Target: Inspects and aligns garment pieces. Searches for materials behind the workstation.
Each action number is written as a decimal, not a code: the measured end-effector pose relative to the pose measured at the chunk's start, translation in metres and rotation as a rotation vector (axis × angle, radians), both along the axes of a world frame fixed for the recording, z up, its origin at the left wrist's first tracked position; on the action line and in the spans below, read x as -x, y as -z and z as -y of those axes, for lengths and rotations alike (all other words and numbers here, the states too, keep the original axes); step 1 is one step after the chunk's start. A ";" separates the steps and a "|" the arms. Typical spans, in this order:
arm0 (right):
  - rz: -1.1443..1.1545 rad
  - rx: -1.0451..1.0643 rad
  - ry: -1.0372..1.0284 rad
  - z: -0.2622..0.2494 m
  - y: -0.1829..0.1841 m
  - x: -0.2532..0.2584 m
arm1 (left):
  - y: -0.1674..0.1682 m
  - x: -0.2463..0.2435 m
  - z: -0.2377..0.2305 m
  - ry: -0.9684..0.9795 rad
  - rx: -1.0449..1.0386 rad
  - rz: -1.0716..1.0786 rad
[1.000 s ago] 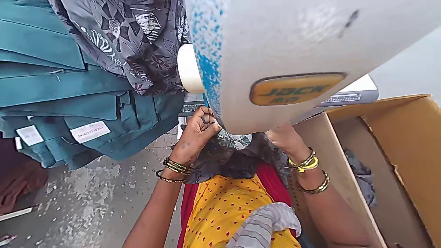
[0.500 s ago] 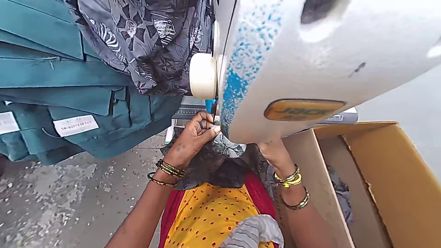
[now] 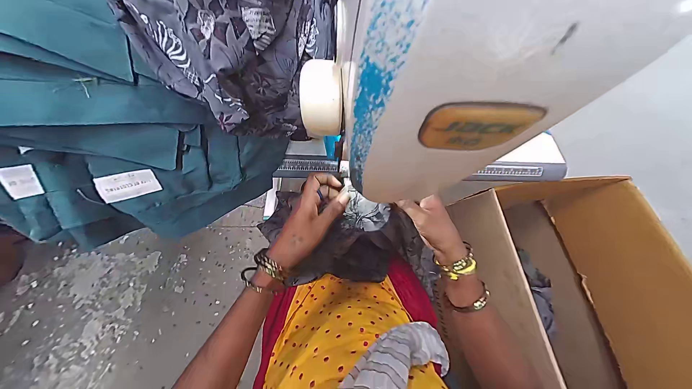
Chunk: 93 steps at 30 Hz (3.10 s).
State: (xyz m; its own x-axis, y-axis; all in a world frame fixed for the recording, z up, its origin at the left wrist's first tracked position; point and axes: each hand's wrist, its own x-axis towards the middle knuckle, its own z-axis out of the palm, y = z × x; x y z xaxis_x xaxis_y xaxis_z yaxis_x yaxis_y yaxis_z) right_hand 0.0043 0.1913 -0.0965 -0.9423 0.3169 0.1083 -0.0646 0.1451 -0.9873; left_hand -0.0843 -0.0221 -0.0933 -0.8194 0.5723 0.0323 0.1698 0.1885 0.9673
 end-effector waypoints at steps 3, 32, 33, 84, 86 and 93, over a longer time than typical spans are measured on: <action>-0.056 -0.219 -0.154 0.022 0.015 -0.043 | 0.010 -0.031 0.038 0.173 0.127 -0.408; 0.394 -0.979 -0.490 0.116 0.147 -0.007 | 0.136 -0.093 0.066 -0.276 0.404 0.816; 0.367 -0.966 -0.481 0.115 0.148 -0.008 | 0.135 -0.094 0.068 -0.291 0.365 0.832; 0.017 -0.671 -0.296 0.114 0.118 -0.051 | 0.097 -0.077 0.088 0.082 0.545 -0.269; 0.014 -0.691 -0.300 0.111 0.115 -0.049 | 0.099 -0.069 0.084 0.172 0.535 -0.308; -0.017 -0.753 -0.189 0.102 0.115 -0.049 | 0.103 -0.066 0.073 0.122 0.474 -0.374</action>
